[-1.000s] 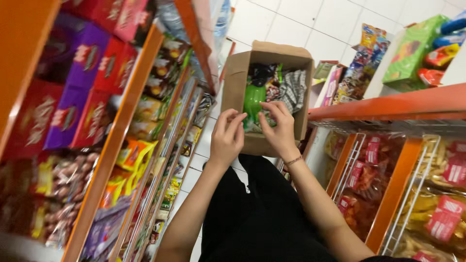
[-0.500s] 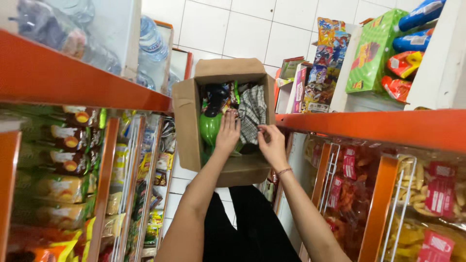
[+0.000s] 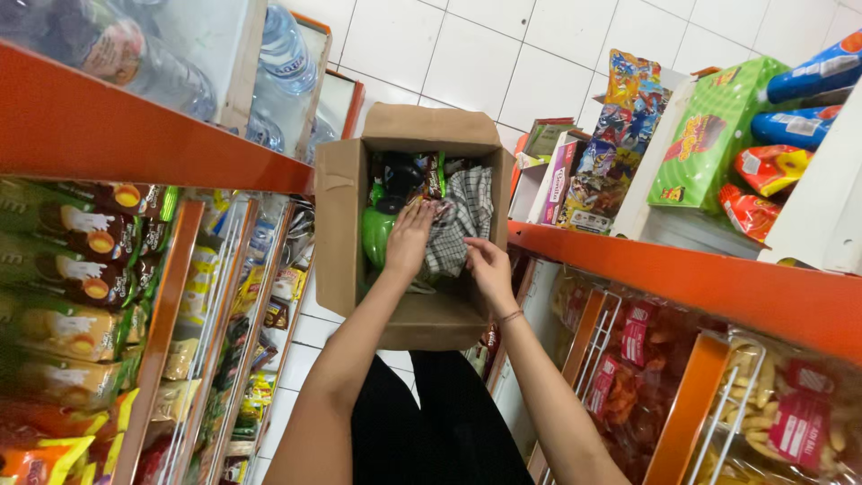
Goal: The person restocks retail shelves by taking snacks and packaged goods from a cardboard box, scanning some items with a handheld barcode scanner, and arranging them on the store shelves while also wiping parts of the shelf with a cloth.
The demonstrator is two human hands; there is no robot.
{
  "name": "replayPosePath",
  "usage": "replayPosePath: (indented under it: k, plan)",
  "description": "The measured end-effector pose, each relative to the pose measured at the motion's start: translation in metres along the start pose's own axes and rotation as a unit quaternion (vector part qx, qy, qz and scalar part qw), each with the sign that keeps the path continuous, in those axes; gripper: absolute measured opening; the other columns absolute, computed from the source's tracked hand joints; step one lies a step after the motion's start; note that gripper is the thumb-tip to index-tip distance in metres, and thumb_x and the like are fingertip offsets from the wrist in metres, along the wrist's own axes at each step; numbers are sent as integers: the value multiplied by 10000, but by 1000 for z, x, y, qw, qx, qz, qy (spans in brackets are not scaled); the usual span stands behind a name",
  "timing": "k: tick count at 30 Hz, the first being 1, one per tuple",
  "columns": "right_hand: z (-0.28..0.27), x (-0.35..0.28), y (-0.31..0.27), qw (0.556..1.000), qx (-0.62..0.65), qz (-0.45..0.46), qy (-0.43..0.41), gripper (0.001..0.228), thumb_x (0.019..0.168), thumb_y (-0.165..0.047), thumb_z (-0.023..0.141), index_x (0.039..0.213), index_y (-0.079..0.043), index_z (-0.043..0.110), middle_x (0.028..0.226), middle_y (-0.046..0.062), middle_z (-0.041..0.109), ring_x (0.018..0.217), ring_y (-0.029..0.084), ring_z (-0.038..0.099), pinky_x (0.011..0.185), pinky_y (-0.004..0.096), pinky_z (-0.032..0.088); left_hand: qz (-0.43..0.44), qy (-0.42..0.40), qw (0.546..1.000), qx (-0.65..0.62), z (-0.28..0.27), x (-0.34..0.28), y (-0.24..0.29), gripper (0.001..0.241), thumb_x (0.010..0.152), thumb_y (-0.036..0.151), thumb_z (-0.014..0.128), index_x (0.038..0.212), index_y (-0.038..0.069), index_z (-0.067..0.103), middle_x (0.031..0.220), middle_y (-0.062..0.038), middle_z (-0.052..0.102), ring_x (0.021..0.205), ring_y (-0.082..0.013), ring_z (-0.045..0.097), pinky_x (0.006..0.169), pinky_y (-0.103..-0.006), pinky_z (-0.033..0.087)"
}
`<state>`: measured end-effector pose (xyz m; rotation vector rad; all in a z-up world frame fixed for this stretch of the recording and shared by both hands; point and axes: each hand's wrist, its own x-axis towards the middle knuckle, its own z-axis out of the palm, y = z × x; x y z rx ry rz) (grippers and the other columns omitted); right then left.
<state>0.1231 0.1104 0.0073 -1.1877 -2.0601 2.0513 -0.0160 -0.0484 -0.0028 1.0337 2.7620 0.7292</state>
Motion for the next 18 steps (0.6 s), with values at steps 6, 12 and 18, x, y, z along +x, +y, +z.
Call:
replayPosePath:
  k: [6,12,18]
  plan:
    - [12,19,-37,971,113,199,-64,463,1021,-388,501,1298,-44,640,1105,117,698,873,199,700,721,318,580,-178,77,917,-350,-53,-10,27,503,946,-114,477,1399,64,604,1449,-217,567,1357,-348,555,1112,-391,478]
    - [31,9,-117,896,258,309,-187,530,978,-528,443,1243,-97,602,1024,80,713,840,224,727,686,352,620,44,71,956,-282,-107,-47,61,601,810,-177,516,1316,92,698,1408,-143,653,1397,-305,555,1211,-455,396]
    - [39,-39,-162,959,120,131,-220,286,1011,-245,658,1242,-81,619,897,-5,698,637,55,601,488,203,463,150,90,954,-242,-205,-81,81,437,740,-19,705,1172,44,701,1395,-161,639,1401,-317,536,1218,-534,370]
